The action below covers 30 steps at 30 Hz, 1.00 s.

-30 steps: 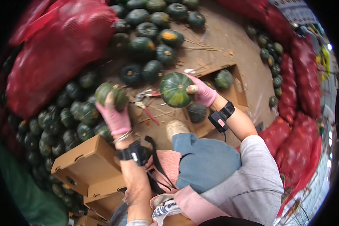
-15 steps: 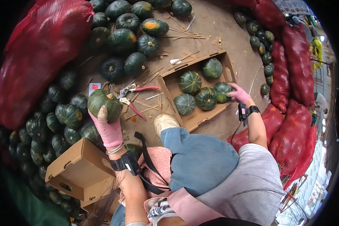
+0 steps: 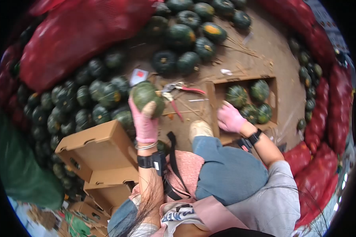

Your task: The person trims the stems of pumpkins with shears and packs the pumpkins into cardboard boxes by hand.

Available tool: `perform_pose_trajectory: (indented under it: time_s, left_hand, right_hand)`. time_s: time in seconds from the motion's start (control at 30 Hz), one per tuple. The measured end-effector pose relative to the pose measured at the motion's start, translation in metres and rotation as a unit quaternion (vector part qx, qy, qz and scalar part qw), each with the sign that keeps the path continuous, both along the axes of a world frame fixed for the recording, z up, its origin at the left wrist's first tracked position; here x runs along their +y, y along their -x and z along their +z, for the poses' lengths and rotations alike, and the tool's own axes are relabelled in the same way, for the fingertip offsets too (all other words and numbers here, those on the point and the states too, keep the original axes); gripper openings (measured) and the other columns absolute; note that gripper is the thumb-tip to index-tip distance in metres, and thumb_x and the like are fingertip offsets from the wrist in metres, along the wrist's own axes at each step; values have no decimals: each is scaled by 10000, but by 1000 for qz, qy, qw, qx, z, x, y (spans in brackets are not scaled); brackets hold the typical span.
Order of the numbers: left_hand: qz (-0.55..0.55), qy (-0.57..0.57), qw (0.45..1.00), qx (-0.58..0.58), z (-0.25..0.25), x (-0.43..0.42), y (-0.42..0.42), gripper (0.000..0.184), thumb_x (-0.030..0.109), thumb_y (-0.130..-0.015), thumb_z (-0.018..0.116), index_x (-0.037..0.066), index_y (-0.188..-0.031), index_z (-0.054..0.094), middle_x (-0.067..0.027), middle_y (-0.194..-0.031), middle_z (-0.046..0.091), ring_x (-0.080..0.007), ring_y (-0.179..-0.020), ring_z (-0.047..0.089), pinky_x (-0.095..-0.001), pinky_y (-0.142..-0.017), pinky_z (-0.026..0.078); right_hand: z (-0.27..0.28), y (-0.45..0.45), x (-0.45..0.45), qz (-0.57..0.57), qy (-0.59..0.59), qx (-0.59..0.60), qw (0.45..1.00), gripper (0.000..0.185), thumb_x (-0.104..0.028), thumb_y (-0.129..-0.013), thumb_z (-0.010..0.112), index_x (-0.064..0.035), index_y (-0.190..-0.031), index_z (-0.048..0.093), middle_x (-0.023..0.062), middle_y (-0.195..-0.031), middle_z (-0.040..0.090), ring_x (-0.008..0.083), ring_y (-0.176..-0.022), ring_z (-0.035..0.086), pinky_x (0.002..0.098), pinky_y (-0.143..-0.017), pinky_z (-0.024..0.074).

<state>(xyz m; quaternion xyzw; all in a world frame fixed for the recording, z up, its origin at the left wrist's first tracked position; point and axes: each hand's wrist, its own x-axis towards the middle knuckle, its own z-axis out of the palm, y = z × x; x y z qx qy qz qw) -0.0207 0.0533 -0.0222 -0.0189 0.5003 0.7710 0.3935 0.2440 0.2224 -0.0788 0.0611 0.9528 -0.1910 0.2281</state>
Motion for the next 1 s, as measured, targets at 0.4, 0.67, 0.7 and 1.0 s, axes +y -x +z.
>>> perform_pose_trajectory:
  time_s: [0.4,0.67,0.7,1.0]
  left_hand:
    - [-323,311,724,525,-15,9,-13,875,313,-482,796,179,-1276,454,-185,-1221,449,-368,-1111,464,-435,-968,406]
    - [-446,410,577,548,-20,-1,-24,783,293,-498,764,267,-1233,495,-138,-1258,432,-323,-1152,433,-472,-923,354]
    - [-446,411,570,555,-21,-2,-24,779,280,-499,763,273,-1232,498,-128,-1263,430,-316,-1163,427,-476,-923,344]
    - [-264,344,763,480,-14,1,-17,777,322,-630,790,97,-1290,447,-132,-1296,441,-311,-1200,440,-475,-1028,317]
  right_hand:
    - [74,179,69,6,20,207,978,353,-180,-692,669,-70,-1014,574,121,-893,576,310,-871,559,409,-749,481]
    - [7,294,35,1,-133,11,991,795,-229,-502,791,-199,-1238,492,163,-1173,489,346,-1081,505,395,-884,446]
    - [7,297,33,-6,-143,1,990,802,-248,-493,801,-215,-1234,497,160,-1186,485,345,-1091,499,385,-884,442]
    - [33,202,55,-252,879,90,394,883,-398,-632,700,-115,-1382,330,271,-1371,363,462,-1227,420,546,-1042,341]
